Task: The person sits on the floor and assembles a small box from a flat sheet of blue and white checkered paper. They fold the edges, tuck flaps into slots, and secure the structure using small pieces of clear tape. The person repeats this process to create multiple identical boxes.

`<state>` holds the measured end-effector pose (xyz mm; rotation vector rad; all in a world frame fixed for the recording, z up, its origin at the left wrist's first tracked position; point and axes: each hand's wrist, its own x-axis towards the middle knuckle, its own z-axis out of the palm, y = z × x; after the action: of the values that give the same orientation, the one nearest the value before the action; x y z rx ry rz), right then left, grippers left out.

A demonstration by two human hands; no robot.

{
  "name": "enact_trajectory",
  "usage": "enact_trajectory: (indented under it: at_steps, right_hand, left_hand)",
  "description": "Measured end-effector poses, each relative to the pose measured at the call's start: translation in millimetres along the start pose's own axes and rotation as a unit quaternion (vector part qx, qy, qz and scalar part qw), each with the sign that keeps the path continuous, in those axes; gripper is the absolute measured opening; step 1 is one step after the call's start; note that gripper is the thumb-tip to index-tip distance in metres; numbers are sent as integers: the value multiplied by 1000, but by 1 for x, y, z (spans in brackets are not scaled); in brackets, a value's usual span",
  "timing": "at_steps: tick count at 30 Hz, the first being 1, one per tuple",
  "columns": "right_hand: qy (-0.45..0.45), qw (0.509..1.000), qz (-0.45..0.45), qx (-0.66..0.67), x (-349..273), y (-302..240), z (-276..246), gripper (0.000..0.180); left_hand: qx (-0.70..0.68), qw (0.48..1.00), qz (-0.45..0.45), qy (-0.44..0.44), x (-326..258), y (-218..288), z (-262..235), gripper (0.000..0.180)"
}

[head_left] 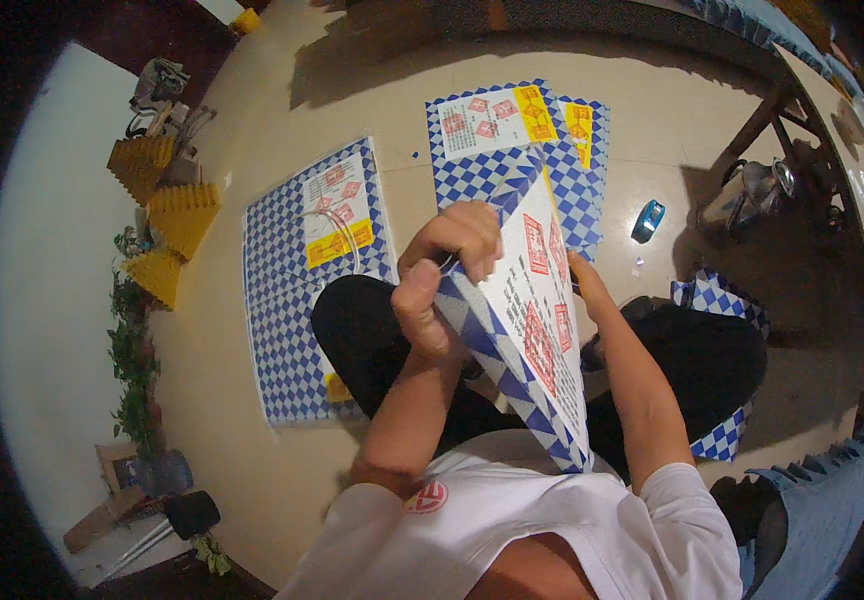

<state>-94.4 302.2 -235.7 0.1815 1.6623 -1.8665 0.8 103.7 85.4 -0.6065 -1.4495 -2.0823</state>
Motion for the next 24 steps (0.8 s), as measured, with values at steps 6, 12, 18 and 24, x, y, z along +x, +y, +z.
enact_trajectory:
  at_steps: [6,12,18,24]
  right_hand:
    - [16,1000,9,-25,-4,9,9,52]
    - [-1,995,3,-98,21,33,-1,54]
    - [-58,990,-126,-26,-66,-79,67,62]
    - [-163,939,-299,48,-215,-189,96,74]
  left_hand:
    - [76,995,-55,-23,-1,3,3,44]
    - [94,993,-54,-51,3,1,1,45]
    - [208,973,-102,-19,5,13,12,32]
    - [383,919,-62,-67,21,27,42,38]
